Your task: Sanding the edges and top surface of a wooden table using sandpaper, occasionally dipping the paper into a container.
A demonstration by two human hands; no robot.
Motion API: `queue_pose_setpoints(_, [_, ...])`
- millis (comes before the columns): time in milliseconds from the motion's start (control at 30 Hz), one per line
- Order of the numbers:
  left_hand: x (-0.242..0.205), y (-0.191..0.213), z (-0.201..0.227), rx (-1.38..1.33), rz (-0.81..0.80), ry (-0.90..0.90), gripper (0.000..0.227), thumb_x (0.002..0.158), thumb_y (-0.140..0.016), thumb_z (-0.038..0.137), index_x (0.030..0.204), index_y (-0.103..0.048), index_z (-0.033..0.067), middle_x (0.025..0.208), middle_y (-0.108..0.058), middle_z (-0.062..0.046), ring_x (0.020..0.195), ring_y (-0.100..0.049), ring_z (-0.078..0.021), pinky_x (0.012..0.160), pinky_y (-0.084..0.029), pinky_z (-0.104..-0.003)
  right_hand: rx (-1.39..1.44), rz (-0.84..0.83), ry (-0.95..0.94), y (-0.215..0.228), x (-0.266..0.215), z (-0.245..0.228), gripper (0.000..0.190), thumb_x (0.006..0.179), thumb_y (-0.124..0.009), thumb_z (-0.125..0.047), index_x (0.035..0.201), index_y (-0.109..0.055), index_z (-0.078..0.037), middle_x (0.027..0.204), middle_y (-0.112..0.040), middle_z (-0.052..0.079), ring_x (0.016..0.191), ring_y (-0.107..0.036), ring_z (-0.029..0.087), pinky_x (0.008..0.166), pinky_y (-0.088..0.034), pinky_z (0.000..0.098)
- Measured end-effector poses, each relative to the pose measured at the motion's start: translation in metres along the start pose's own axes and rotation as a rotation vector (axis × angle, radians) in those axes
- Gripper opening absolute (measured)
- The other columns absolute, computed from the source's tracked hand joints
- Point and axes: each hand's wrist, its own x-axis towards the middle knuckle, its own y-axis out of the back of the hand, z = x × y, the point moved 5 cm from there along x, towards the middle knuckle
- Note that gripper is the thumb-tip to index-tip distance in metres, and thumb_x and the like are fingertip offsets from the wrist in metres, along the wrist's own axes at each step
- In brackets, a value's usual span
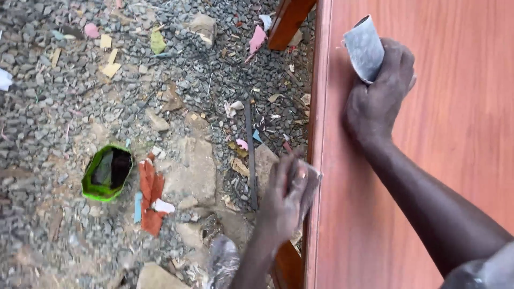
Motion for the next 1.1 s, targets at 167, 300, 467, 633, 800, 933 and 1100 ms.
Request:
queue_pose_setpoints(167, [0.015, -0.011, 0.027, 0.210, 0.285, -0.078, 0.048, 0.103, -0.027, 0.043, 0.140, -0.044, 0.0175, 0.132, -0.052, -0.015, 0.107, -0.066, -0.0423, 0.089, -0.050, -0.059, -0.012, 0.065, 0.065, -0.010, 0.042, 0.001, 0.038, 0.078, -0.043, 0.008, 0.114, -0.050, 0.003, 0.107, -0.047, 0.020, 0.098, -0.046, 0.040, 0.084, -0.033, 0.0484])
queue_pose_setpoints(300, [0.140, 0.002, 0.111, 0.148, 0.236, -0.217, 0.070, 0.097, -0.025, 0.053, 0.151, -0.035, 0.0105, 0.145, -0.037, -0.024, 0.118, -0.058, -0.0494, 0.084, -0.056, -0.066, -0.065, 0.049, -0.002, -0.018, 0.056, 0.000, 0.032, 0.086, -0.047, 0.010, 0.117, -0.051, 0.001, 0.117, -0.053, 0.019, 0.107, -0.048, 0.038, 0.092, -0.032, 0.0466])
queue_pose_setpoints(467, [0.256, 0.001, 0.149, 0.779, 0.464, -1.106, 0.102, 0.095, -0.066, -0.013, 0.167, 0.001, 0.0174, 0.175, -0.002, -0.014, 0.157, -0.019, -0.0600, 0.108, -0.059, -0.071, -0.072, 0.029, -0.099, -0.022, 0.068, 0.000, 0.040, 0.085, -0.045, 0.008, 0.123, -0.051, -0.001, 0.123, -0.051, 0.018, 0.113, -0.049, 0.037, 0.094, -0.031, 0.0458])
queue_pose_setpoints(633, [0.057, -0.007, 0.100, 0.222, 0.115, -0.189, 0.062, 0.100, -0.020, 0.051, 0.158, -0.021, 0.0271, 0.167, -0.018, -0.013, 0.136, -0.043, -0.0403, 0.097, -0.046, -0.053, -0.054, 0.045, -0.143, -0.033, 0.086, 0.012, 0.045, 0.084, -0.045, 0.009, 0.127, -0.052, -0.004, 0.125, -0.051, 0.014, 0.115, -0.049, 0.033, 0.099, -0.030, 0.0463])
queue_pose_setpoints(800, [0.096, -0.013, 0.087, 0.531, 0.166, -0.964, 0.057, 0.112, -0.040, 0.012, 0.159, -0.010, 0.0023, 0.158, -0.023, -0.042, 0.147, -0.033, -0.0611, 0.122, -0.017, -0.071, -0.053, 0.044, -0.129, -0.037, 0.090, 0.010, 0.035, 0.089, -0.045, 0.004, 0.123, -0.052, -0.002, 0.122, -0.053, 0.016, 0.112, -0.048, 0.035, 0.097, -0.031, 0.0469])
queue_pose_setpoints(933, [0.227, 0.004, 0.188, 0.398, 0.278, -0.934, 0.059, 0.106, -0.033, 0.034, 0.157, -0.016, 0.0109, 0.168, -0.019, -0.022, 0.157, -0.017, -0.0441, 0.128, -0.008, -0.065, -0.041, 0.037, -0.173, -0.035, 0.093, 0.012, 0.049, 0.080, -0.041, 0.011, 0.126, -0.050, -0.005, 0.124, -0.049, 0.015, 0.111, -0.046, 0.033, 0.097, -0.032, 0.0451])
queue_pose_setpoints(1100, [0.172, -0.014, 0.130, 1.143, 0.685, -1.384, 0.033, 0.115, -0.034, -0.007, 0.148, -0.034, -0.0086, 0.158, -0.028, -0.036, 0.149, -0.035, -0.0578, 0.116, -0.048, -0.071, -0.042, 0.055, -0.153, -0.032, 0.104, 0.013, 0.045, 0.079, -0.042, 0.005, 0.123, -0.049, -0.003, 0.114, -0.046, 0.014, 0.103, -0.045, 0.033, 0.091, -0.031, 0.0458])
